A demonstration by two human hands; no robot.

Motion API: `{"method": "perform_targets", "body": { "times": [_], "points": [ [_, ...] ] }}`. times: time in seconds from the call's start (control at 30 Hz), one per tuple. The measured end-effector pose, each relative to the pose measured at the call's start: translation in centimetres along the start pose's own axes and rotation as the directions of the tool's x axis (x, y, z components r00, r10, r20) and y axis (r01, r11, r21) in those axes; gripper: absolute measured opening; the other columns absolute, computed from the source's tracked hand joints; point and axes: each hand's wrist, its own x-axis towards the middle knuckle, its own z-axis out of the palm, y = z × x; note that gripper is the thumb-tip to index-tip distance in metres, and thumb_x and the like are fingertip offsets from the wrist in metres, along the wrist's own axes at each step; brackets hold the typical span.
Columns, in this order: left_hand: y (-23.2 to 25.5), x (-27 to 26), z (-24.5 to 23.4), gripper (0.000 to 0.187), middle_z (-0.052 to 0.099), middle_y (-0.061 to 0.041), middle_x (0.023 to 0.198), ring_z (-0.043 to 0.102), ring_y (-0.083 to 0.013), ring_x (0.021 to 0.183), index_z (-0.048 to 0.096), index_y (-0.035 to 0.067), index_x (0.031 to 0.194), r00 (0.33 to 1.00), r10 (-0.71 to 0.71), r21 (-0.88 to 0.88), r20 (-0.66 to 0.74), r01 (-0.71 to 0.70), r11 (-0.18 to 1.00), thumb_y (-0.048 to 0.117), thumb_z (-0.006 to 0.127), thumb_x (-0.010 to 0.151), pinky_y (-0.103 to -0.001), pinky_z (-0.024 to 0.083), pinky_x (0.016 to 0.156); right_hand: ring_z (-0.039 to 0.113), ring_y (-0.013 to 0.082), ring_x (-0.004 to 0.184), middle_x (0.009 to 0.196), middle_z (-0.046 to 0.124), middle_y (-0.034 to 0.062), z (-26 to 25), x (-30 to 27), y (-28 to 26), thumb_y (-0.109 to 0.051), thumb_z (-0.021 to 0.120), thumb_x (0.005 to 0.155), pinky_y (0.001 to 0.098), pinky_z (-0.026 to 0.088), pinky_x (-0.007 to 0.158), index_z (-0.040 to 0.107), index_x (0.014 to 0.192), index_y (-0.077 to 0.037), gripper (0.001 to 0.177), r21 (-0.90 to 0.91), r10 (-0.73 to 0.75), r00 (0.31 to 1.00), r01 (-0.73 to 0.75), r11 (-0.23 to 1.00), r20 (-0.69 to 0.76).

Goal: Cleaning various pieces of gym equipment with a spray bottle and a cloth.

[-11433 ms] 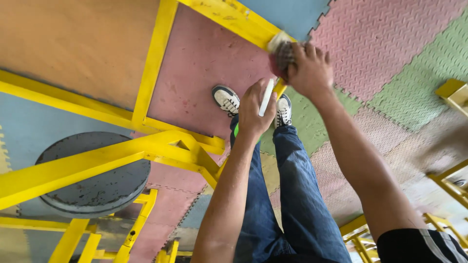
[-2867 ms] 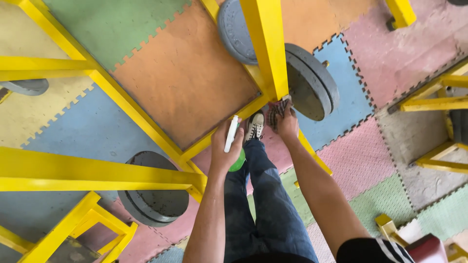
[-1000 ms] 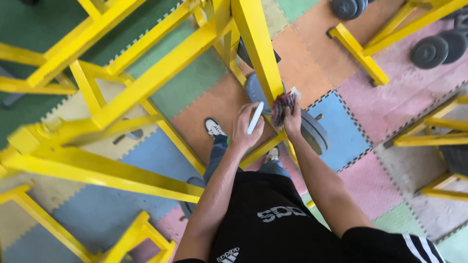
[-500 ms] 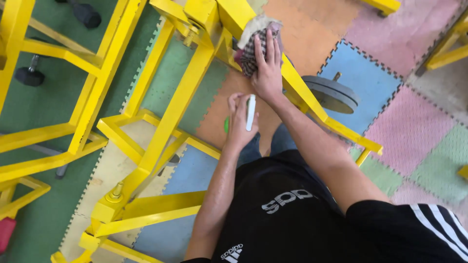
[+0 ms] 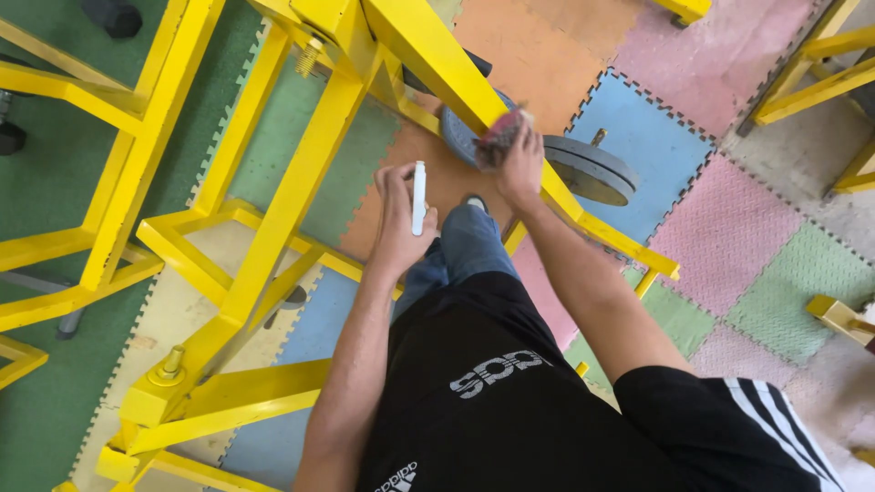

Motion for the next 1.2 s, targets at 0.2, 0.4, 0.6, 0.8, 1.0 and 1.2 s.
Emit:
{"method": "perform_targets", "body": {
  "times": [0.2, 0.4, 0.6, 0.8, 1.0, 1.2],
  "points": [
    [-0.3, 1.2, 0.8, 0.049, 0.059, -0.012, 0.104, 0.065, -0.0197, 0.087, 0.041, 0.002, 0.121, 0.97, -0.203, -0.288, -0.136, 0.158, 0.944, -0.006, 0.07, 0.082, -0.034, 0.055, 0.081, 0.038, 0.0504, 0.142, 0.156, 0.035, 0.0294, -5.3, 1.1, -13.2, -0.015, 0.073, 0.093, 0.0559, 0.032, 0.121, 0.014, 0.164, -0.004, 0.093, 0.021, -0.36, 0.88, 0.385, 0.923, -0.31],
    [0.9, 2.3, 1.4, 0.036, 0.074, -0.012, 0.091, 0.072, -0.017, 0.082, 0.042, 0.004, 0.115, 0.964, -0.171, -0.332, -0.206, 0.095, 0.938, -0.006, 0.064, 0.088, -0.031, 0.057, 0.076, 0.04, 0.0508, 0.141, 0.157, 0.036, 0.0299, -4.7, 0.5, -9.6, -0.011, 0.071, 0.093, 0.0553, 0.037, 0.119, 0.016, 0.165, -0.008, 0.09, 0.084, -0.483, 0.816, 0.532, 0.843, -0.317],
    [3.0, 3.5, 2.0, 0.038, 0.076, -0.02, 0.119, 0.069, -0.0171, 0.09, 0.034, 0.004, 0.119, 0.964, -0.181, -0.39, -0.196, 0.093, 0.916, -0.006, 0.062, 0.094, -0.028, 0.055, 0.078, 0.039, 0.0554, 0.136, 0.154, 0.033, 0.0354, -0.5, 0.4, 3.3, -0.013, 0.071, 0.09, 0.0575, 0.035, 0.114, 0.009, 0.165, -0.007, 0.097, 0.187, -0.218, 0.974, 0.227, 0.956, -0.07],
    [4.4, 4.4, 2.7, 0.051, 0.069, -0.021, 0.133, 0.069, -0.0177, 0.092, 0.03, 0.004, 0.121, 0.953, -0.202, -0.368, -0.225, 0.109, 0.924, -0.009, 0.068, 0.09, -0.03, 0.057, 0.086, 0.047, 0.052, 0.132, 0.148, 0.042, 0.0305, -3.2, 2.4, 0.6, -0.025, 0.076, 0.089, 0.0562, 0.041, 0.109, 0.014, 0.161, -0.006, 0.097, 0.135, -0.244, 0.964, 0.229, 0.964, 0.105],
    [6.1, 4.5, 3.4, 0.062, 0.067, -0.02, 0.134, 0.069, -0.0216, 0.101, 0.03, 0.001, 0.129, 0.937, -0.184, -0.283, -0.296, 0.098, 0.954, -0.009, 0.073, 0.085, -0.035, 0.058, 0.092, 0.051, 0.0489, 0.128, 0.147, 0.044, 0.0273, -9.1, 4.4, -14.8, -0.015, 0.074, 0.094, 0.0545, 0.044, 0.107, 0.015, 0.165, -0.005, 0.093, 0.195, -0.608, 0.772, 0.635, 0.748, -0.183],
    [7.7, 4.6, 3.6, 0.051, 0.076, -0.015, 0.114, 0.076, -0.0224, 0.105, 0.053, -0.002, 0.133, 0.886, -0.149, -0.247, -0.439, 0.041, 0.968, -0.001, 0.079, 0.09, -0.035, 0.061, 0.091, 0.041, 0.053, 0.137, 0.16, 0.027, 0.0289, -11.2, 5.2, -20.0, -0.009, 0.076, 0.092, 0.0575, 0.042, 0.113, 0.021, 0.165, -0.01, 0.091, 0.044, -0.806, 0.499, 0.857, 0.513, -0.319]
  ]
}}
